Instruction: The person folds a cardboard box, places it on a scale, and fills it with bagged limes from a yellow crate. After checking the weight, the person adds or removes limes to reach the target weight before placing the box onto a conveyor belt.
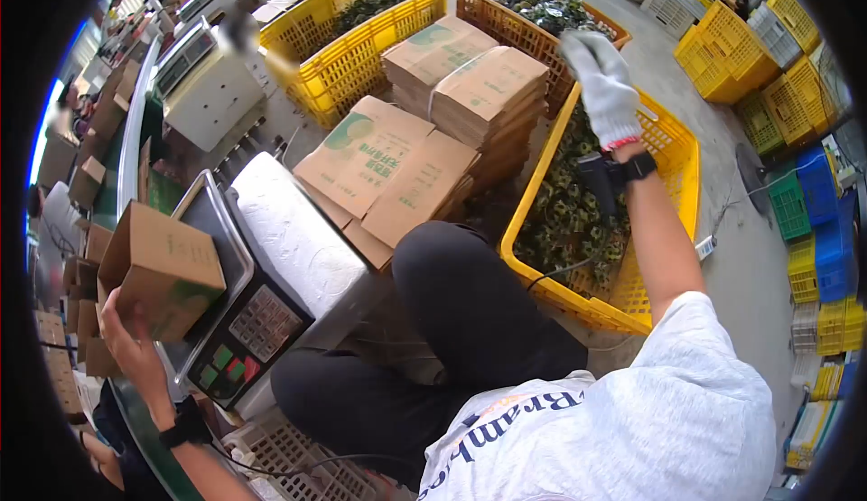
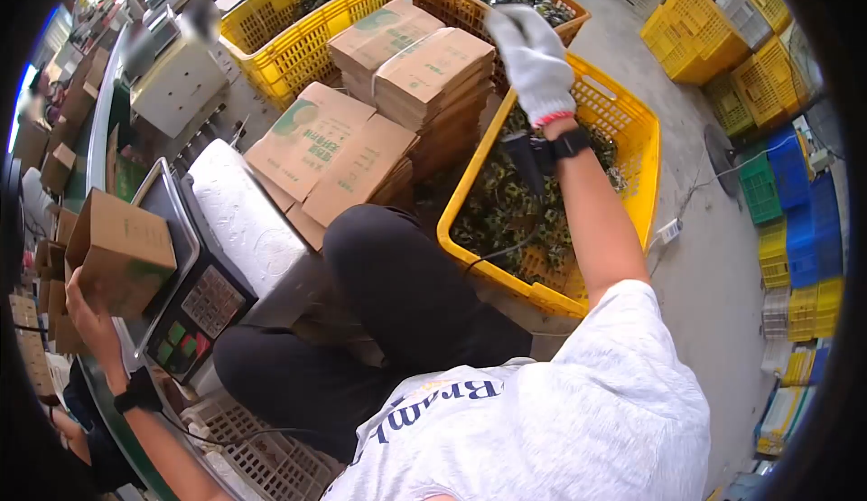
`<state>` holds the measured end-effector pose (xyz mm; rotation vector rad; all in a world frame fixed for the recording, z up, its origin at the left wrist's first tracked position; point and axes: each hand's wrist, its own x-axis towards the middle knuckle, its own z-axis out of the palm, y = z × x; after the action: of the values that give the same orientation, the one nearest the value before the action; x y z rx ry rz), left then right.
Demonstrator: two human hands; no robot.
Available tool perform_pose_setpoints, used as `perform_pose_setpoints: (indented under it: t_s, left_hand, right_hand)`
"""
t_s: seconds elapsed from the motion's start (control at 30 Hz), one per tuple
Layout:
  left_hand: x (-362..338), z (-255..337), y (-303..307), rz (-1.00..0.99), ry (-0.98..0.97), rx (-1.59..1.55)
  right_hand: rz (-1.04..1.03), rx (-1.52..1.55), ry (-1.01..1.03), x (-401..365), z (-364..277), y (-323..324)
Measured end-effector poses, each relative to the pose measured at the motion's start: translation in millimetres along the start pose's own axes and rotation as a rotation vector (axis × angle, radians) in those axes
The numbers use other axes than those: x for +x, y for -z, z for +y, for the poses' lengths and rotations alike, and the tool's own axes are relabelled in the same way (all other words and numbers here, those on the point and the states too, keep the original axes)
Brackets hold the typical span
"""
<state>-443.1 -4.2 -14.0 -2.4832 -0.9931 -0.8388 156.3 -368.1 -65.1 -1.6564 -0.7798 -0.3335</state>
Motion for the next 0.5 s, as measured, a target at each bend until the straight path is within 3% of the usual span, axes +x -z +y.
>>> perform_pose_setpoints:
  t_s: [0.03,0.07,0.13,0.17,0.23,0.33,0.5]
  left_hand:
    - [0,2,0,-0.005,-0.013,-0.011]
    - [1,3,1,-0.025,0.022,-0.031]
    - [0,2,0,-0.044,0.048,-0.044]
    - [0,-1,-1,-0.049,0.072,-0.057]
    - [1,-7,-1,-0.06,0.082,-0.055]
    - [0,-17,-1,-0.085,0.089,-0.043]
    - [0,-19,0,-0.092,0.092,0.002]
  right_hand:
    - [0.125,-0.023,-0.262,-13,58,41]
    - [0.099,-0.3,-0.353,-33,126,82]
    - [-0.261,-0.482,-0.653,-84,201,123]
    - [-0.561,-0.746,-0.752,-97,170,122]
    - [-0.849,-0.702,-0.794,-126,179,105]
    - [-0.923,-0.636,-0.882,-145,202,61]
    - [-0.844,-0.698,-0.978,-145,184,12]
